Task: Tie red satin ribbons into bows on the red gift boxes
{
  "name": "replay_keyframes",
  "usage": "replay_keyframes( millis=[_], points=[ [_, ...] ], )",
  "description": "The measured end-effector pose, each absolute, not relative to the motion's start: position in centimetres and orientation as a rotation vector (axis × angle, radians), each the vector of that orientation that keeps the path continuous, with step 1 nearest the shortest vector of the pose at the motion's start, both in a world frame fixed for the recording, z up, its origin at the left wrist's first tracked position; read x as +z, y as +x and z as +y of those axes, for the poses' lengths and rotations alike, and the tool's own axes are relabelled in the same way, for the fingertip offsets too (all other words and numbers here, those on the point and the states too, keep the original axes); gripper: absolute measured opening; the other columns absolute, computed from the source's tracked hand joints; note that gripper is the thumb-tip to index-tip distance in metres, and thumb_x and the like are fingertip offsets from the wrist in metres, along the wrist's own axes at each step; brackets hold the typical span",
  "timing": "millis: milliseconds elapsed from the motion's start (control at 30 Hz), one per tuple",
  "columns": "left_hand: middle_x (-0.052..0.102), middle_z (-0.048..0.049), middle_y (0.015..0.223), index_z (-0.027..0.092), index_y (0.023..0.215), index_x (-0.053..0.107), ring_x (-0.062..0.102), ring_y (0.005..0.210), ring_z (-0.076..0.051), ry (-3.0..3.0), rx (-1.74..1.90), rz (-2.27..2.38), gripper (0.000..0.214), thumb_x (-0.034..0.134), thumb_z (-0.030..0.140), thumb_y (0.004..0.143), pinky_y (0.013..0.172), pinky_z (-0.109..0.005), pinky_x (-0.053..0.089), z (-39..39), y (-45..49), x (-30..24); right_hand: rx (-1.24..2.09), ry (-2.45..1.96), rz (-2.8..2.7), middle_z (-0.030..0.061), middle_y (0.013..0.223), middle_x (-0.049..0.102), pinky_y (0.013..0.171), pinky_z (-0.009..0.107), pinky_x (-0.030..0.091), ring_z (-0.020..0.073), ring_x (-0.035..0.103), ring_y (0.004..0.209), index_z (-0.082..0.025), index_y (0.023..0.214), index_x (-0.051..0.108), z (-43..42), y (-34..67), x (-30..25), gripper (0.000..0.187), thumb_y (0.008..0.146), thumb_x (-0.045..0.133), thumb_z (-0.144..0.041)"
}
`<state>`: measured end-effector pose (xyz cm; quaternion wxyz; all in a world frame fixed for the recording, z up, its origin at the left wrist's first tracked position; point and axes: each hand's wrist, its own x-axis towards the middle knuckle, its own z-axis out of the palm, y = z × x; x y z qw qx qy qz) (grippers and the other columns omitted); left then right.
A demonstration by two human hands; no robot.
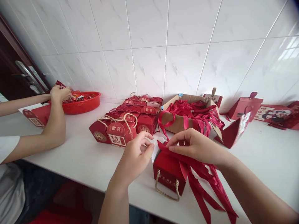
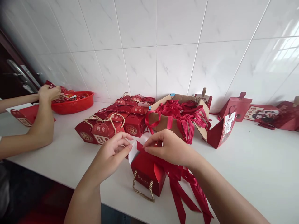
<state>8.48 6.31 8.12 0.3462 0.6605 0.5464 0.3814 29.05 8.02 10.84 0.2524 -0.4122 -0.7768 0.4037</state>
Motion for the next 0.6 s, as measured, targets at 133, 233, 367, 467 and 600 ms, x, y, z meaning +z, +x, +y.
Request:
replay_keyframes(
  millis=[133,233,367,467,600],
  points=[
    [0.062,0.0063,0.074,0.025,0.095,0.052,0.053,0.059,-0.011,1.706,0.995,1.421,0.010,0.052,0.032,0.088,0.060,-0.023,0.041,6.32,8.39,7.97,1.092,-1.162,-2.129,0.0006,0.076,0.071,0.055,0.023,0.041,0.0123,0.057,0.066,-0.019,0.082,0.075,8.22,29.07,10.79,0.017,0.083,0.059,-0.027],
    [0.061,0.0066,0.073,0.025,0.095,0.052,0.052,0.058,-0.011,1.694,0.993,1.426,0.010,0.051,0.032,0.088,0.059,-0.023,0.039,6.31,8.42,7.98,1.099,-1.157,-2.130,0.0002,0.076,0.071,0.056,0.023,0.042,0.0121,0.057,0.066,-0.019,0.082,0.075,8.27,29.04,10.71,0.017,0.083,0.059,-0.026],
    [0.061,0.0061,0.075,0.026,0.095,0.052,0.051,0.059,-0.011,1.691,0.988,1.429,0.009,0.051,0.031,0.088,0.059,-0.023,0.039,6.17,8.48,8.14,1.105,-1.135,-2.128,0.0008,0.079,0.072,0.059,0.024,0.044,0.0129,0.059,0.069,-0.019,0.082,0.074,8.27,28.95,10.47,0.017,0.083,0.059,-0.026],
    [0.061,0.0058,0.075,0.026,0.096,0.053,0.050,0.059,-0.012,1.712,0.954,1.409,0.010,0.050,0.032,0.088,0.058,-0.024,0.039,5.93,8.40,8.29,1.067,-1.119,-2.105,0.0014,0.081,0.072,0.060,0.024,0.044,0.0131,0.059,0.069,-0.019,0.084,0.073,8.31,28.91,10.27,0.017,0.084,0.059,-0.028],
    [0.061,0.0052,0.074,0.027,0.099,0.055,0.052,0.062,-0.013,1.734,0.932,1.392,0.013,0.050,0.033,0.089,0.059,-0.024,0.039,5.71,8.25,8.43,1.083,-1.087,-2.084,0.0016,0.084,0.070,0.062,0.024,0.044,0.0127,0.058,0.071,-0.019,0.087,0.072,8.43,29.03,10.25,0.017,0.085,0.059,-0.030]
  ],
)
